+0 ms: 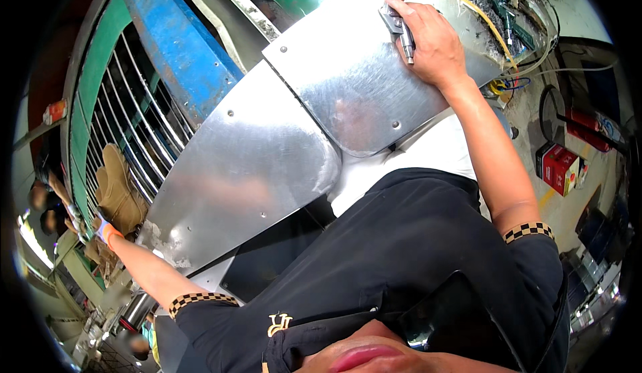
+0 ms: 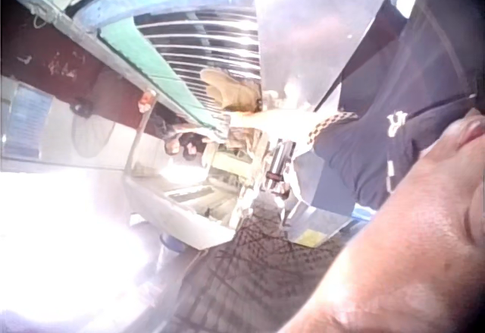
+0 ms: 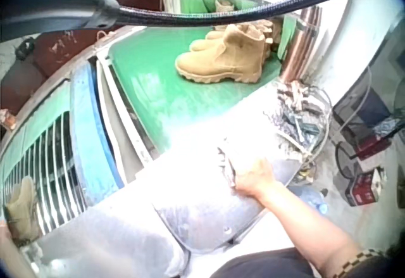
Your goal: The person picks up a boot from the conveyor belt and applies a liquid from a spray nozzle along the seams and edges of the boot's upper and sole, repeating this for several boots.
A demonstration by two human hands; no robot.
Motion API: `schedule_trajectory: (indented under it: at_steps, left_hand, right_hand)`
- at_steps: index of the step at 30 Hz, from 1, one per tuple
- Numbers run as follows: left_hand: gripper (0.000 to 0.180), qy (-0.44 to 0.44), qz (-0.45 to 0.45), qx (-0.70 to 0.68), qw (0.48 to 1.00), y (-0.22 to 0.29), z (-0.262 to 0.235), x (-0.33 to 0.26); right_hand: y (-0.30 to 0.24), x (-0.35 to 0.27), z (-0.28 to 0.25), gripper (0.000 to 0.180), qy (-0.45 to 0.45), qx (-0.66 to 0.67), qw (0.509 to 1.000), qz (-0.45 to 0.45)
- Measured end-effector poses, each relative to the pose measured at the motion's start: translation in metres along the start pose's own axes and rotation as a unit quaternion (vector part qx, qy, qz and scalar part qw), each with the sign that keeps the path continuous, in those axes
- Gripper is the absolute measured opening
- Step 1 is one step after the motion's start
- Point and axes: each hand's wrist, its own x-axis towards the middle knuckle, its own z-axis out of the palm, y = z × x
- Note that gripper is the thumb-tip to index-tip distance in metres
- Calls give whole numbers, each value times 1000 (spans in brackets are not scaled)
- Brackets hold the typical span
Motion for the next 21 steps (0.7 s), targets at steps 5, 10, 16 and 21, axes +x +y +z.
schedule_trajectory:
  at_steps: [5,10,16,21]
  left_hand:
    - [115,-239,159,82,954,28,10,-10]
    - [94,-65,77,-146,984,86,-38,-124]
    - [54,-135,63,-282,948,113,-141,-225]
    - [17,-151,271,-557,770,85,-233,-336]
  right_hand:
    - [-7,3,-1,68,-17,-24,1000,9]
    - [-4,-1,-7,68,-16,-27,999,21]
    - [-3,6,-4,65,-12,-17,1000,5]
    - [-1,0,-6,58,-15,-19,999,31]
